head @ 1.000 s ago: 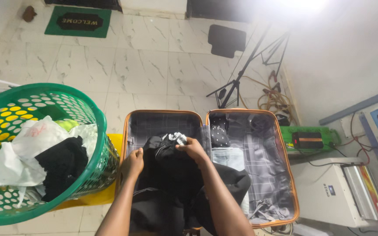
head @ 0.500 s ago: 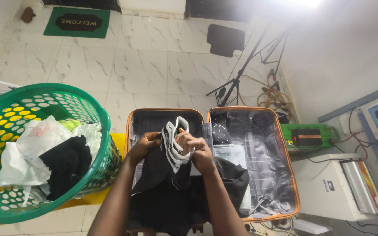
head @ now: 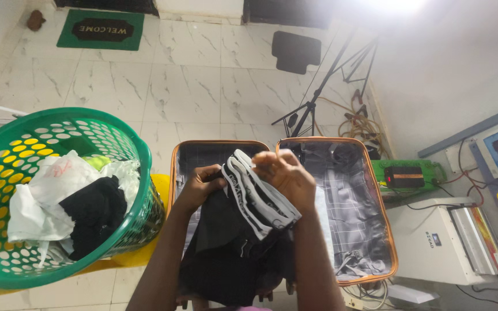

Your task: The person packs various items of clothing, including a white shirt and dark trousers, from a laundry basket into an open suitcase.

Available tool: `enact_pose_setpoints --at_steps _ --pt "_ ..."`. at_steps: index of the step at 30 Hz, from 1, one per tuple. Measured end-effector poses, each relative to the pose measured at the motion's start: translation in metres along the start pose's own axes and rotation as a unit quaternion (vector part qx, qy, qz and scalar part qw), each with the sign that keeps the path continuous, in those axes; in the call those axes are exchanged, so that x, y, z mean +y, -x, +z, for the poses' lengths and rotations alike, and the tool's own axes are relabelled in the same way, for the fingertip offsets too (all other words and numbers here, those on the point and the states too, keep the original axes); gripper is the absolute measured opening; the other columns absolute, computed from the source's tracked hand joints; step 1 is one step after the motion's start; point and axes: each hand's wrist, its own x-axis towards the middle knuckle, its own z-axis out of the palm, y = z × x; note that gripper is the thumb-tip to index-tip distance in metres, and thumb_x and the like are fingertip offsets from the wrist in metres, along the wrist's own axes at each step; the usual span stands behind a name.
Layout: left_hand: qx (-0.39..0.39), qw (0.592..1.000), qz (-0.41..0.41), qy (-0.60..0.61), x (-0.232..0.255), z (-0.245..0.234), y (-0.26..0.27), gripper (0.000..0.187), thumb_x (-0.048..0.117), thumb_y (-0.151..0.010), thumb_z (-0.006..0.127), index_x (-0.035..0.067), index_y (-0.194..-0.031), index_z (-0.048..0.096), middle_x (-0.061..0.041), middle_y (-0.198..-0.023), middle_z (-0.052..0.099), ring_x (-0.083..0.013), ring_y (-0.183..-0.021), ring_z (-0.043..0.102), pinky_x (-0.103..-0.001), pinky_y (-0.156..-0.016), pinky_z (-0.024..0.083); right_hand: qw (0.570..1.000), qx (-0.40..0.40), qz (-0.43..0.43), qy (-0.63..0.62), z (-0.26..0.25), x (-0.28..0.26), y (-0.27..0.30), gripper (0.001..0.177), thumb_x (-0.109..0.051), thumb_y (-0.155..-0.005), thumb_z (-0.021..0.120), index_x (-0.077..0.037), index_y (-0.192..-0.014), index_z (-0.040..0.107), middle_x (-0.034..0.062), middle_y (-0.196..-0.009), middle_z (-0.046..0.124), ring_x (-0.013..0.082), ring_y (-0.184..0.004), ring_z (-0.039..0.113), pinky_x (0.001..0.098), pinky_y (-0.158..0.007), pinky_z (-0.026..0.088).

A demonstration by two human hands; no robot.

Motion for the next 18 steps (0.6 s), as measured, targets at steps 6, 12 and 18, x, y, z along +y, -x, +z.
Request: enact_pose_setpoints --at_steps 6,12,18 --pt "0.065 0.982 0.116 -0.138 0.058 0.053 0.001 0.022 0.010 -0.082 0.085 -0.002 -0.093 0.071 0.000 -0.091 0.062 -0.0069 -0.085 0.056 -0.024 -0.074 0.047 0.601 -0.038 0.166 0.781 0.093 -0.066 -0.012 0.122 -0.047 -0.070 0.094 -0.004 -0.155 0.017 0.0340 -0.132 0.056 0.0461 -0.121 0.056 0.0467 -0.093 0.047" --pt "0.030 0.968 0.220 -0.116 0.103 0.059 0.003 0.035 0.023 -0.085 0.083 -0.003 -0.104 0.069 0.001 -0.111 0.070 -0.0087 -0.102 0.061 -0.025 -0.090 0.050 0.488 -0.004 0.149 0.860 0.200 -0.102 -0.012 0.059 -0.032 -0.078 0.081 -0.015 -0.130 0.062 0.0133 -0.099 0.078 0.0322 -0.097 0.073 0.0449 -0.086 0.053" --pt "-0.135 0.978 0.007 -0.156 0.068 -0.011 -0.002 0.065 0.030 -0.072 0.093 -0.003 -0.124 0.071 -0.013 -0.121 0.075 -0.0191 -0.113 0.066 -0.034 -0.098 0.053 0.577 -0.020 0.045 0.815 0.250 -0.140 -0.028 0.050 -0.026 -0.072 0.082 -0.012 -0.119 0.073 0.0111 -0.097 0.081 0.0246 -0.084 0.077 0.0386 -0.082 0.056"
